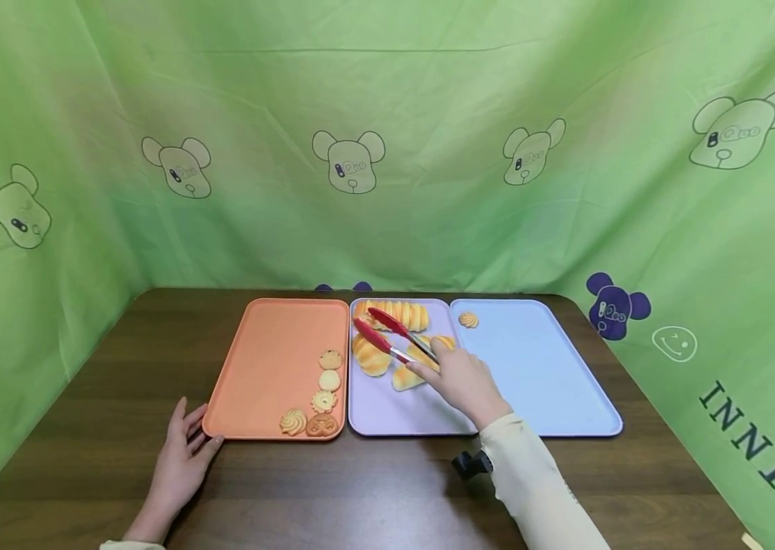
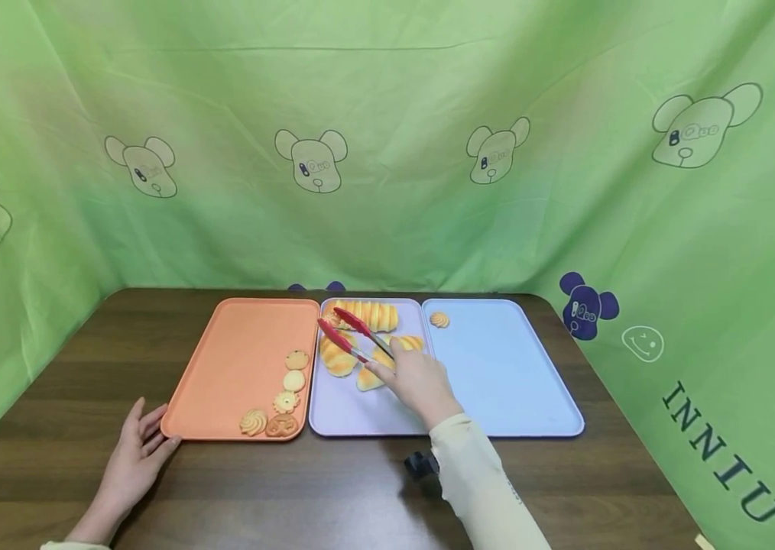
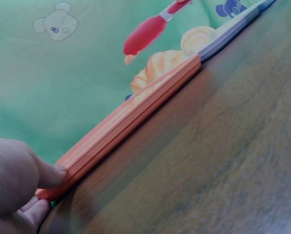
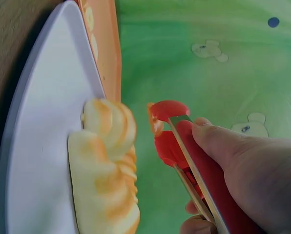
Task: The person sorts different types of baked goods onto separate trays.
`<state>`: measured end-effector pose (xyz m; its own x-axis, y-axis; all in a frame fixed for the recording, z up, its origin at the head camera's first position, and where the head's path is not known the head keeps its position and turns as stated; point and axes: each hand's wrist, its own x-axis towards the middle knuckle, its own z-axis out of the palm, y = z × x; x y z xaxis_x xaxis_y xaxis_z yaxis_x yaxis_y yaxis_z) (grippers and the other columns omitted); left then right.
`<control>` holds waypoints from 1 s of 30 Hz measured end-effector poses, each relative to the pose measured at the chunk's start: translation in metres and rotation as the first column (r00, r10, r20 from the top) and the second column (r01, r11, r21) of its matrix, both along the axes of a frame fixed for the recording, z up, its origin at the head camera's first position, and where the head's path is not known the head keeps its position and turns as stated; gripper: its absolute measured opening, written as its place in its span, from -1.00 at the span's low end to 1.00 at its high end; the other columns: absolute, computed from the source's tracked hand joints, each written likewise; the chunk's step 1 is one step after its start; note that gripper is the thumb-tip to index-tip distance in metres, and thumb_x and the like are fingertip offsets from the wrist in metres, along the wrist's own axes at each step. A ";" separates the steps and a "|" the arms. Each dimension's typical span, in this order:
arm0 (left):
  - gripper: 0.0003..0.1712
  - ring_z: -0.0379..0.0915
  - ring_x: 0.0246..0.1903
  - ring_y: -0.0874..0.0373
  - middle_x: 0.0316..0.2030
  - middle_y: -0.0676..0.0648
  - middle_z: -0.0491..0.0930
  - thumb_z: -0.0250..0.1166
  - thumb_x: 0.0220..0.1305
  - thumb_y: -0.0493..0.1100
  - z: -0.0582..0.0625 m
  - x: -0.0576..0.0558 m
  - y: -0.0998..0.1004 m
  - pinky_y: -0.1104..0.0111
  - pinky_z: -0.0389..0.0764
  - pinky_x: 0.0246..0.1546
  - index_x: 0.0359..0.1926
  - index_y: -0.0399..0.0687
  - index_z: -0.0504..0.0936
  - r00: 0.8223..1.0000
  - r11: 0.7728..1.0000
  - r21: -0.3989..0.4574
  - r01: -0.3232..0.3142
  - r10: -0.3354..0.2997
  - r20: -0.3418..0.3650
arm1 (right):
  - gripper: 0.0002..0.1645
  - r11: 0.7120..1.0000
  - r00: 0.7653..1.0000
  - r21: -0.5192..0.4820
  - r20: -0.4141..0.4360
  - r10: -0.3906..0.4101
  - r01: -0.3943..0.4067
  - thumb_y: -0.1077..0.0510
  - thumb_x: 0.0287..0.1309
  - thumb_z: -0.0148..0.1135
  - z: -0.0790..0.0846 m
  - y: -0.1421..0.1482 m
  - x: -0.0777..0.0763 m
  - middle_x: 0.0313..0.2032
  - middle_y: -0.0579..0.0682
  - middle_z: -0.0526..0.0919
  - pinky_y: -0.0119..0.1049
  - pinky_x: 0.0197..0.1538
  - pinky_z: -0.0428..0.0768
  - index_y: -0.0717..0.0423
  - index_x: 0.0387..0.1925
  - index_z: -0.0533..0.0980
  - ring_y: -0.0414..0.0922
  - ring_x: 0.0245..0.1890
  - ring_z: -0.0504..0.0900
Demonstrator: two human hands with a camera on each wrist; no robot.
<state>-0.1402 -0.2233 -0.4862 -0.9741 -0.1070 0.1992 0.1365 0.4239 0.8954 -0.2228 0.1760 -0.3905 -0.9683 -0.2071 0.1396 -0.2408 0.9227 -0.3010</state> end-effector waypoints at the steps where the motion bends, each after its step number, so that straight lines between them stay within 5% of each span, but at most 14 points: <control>1: 0.00 0.16 0.28 -0.44 0.31 -0.61 0.18 0.20 0.30 -0.55 0.000 0.000 0.000 0.89 0.21 -0.05 0.46 -0.57 -0.35 1.000 1.000 0.003 0.002 -0.002 0.006 | -0.44 1.000 1.000 0.001 -0.005 -0.002 0.002 -0.25 0.32 0.19 0.000 0.003 0.000 -0.57 0.03 0.45 -0.10 -0.56 0.43 0.18 -0.10 0.47 0.00 -0.60 0.43; 7: 0.02 0.12 0.31 -0.44 0.33 -0.60 0.14 0.19 0.34 -0.50 0.000 -0.002 -0.001 0.90 0.20 -0.07 0.47 -0.54 -0.41 0.999 1.000 0.000 0.020 -0.020 0.041 | -0.36 1.000 0.999 0.015 -0.021 -0.025 0.025 -0.24 0.32 0.20 0.001 0.022 -0.001 -0.52 0.14 0.56 -0.02 -0.53 0.50 0.23 0.09 0.47 0.03 -0.57 0.51; 18: 0.00 0.14 0.28 -0.46 0.31 -0.61 0.17 0.20 0.34 -0.50 -0.001 -0.001 -0.001 0.90 0.20 -0.07 0.46 -0.56 -0.38 1.000 1.000 -0.012 0.015 -0.015 0.004 | -0.27 0.996 0.996 0.043 0.001 -0.084 0.084 -0.26 0.32 0.17 0.004 0.049 -0.003 -0.46 0.25 0.60 0.11 -0.48 0.57 0.35 0.08 0.43 0.16 -0.49 0.60; 25: 0.00 0.15 0.28 -0.45 0.31 -0.61 0.18 0.20 0.33 -0.51 -0.002 -0.001 -0.001 0.90 0.21 -0.07 0.46 -0.57 -0.36 1.000 1.000 -0.011 0.014 -0.014 0.001 | -0.18 0.991 0.991 0.041 0.045 -0.126 0.124 -0.27 0.35 0.13 0.004 0.064 -0.001 -0.26 0.42 0.64 0.15 -0.40 0.61 0.40 0.19 0.37 0.22 -0.37 0.64; 30: 0.01 0.14 0.29 -0.44 0.32 -0.60 0.16 0.20 0.34 -0.50 -0.002 -0.001 -0.002 0.90 0.22 -0.08 0.47 -0.55 -0.38 1.000 1.000 -0.012 0.014 -0.014 0.018 | -0.27 0.988 0.987 0.027 0.050 -0.150 0.149 -0.29 0.35 0.12 0.003 0.078 -0.001 -0.43 0.29 0.58 0.02 -0.54 0.52 0.33 0.04 0.40 0.11 -0.53 0.54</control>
